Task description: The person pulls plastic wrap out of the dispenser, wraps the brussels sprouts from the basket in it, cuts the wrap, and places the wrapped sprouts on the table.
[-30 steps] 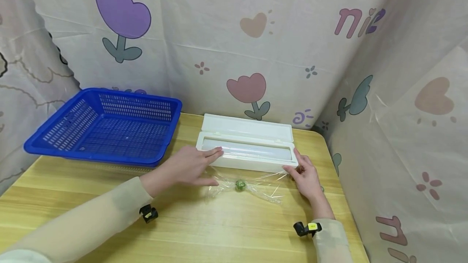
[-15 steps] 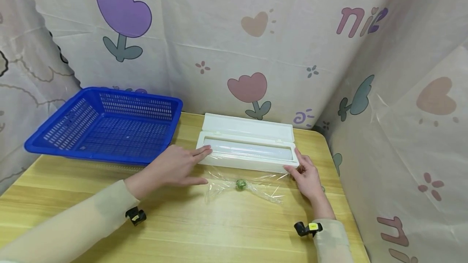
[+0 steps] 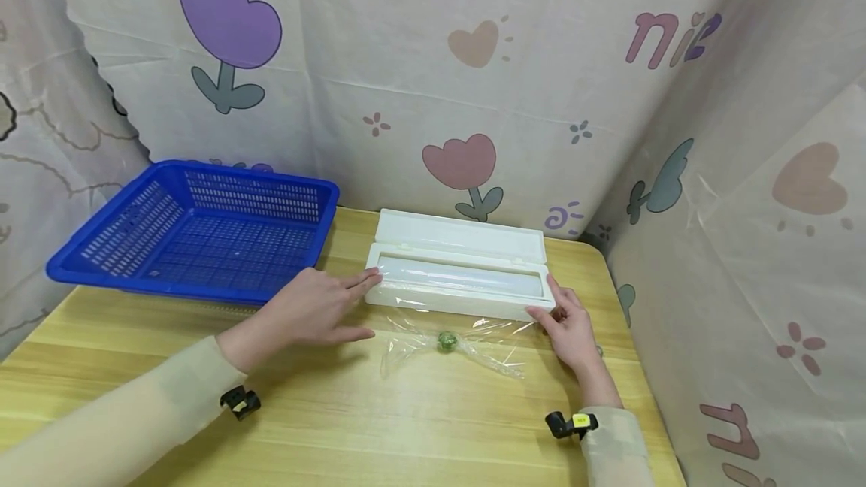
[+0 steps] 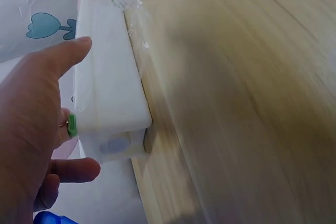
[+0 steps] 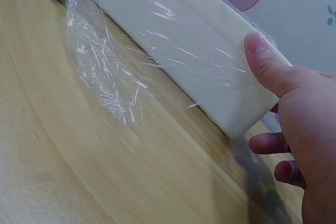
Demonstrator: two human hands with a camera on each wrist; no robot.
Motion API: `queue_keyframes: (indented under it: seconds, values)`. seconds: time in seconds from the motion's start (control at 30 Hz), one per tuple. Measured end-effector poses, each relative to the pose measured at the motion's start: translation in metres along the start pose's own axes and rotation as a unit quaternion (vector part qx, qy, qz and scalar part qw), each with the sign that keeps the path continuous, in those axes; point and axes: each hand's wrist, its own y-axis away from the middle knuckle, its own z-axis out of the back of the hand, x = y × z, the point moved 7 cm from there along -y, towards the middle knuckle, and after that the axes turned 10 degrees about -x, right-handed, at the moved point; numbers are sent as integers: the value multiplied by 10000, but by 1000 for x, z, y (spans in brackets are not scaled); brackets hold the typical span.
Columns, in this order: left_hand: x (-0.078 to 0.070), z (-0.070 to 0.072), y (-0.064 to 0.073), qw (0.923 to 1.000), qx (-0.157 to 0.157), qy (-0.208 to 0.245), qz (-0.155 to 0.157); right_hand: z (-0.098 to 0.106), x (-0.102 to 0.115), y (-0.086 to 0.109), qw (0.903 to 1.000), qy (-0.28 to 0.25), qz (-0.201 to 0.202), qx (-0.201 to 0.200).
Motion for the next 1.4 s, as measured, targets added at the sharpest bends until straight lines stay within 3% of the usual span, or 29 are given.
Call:
queue_keyframes:
  seconds: [0.33,0.6,0.67,0.77,0.9,0.97,1.07,1.2,1.33,1.4]
  values:
    - [-1,0,-1,9999,-73,58,142,1,1,0,9998,171,-4,-42]
    - [2,-1,-8,9975,18,394,587,2,2,2,9999,89,-62,76]
    - [2,2,-9,9957,-144,572,719,1,4,3,9999,-5,-69,148]
    - [1,10,-10,9884,-789,912,928,0,8,5,9994,-91,-241,248]
    - [-3,19,-7,9606,-1787,1658,1331,1,10,9,9953,-105,-921,260]
    - [-5,18,-5,9448,-1966,2023,1665,3,11,11,9910,-147,-1322,178]
    - [-5,7,2,9171,-1760,2612,2444,5,14,14,9839,-158,-1779,89]
    - [1,-11,11,8800,-1337,3043,3394,8,16,20,9718,46,-2353,141]
    - [4,-23,12,8531,-1223,3346,3811,9,16,26,9548,-86,-2965,208]
    - [6,-29,12,8345,-1190,3609,3989,6,16,27,9469,-470,-3173,217]
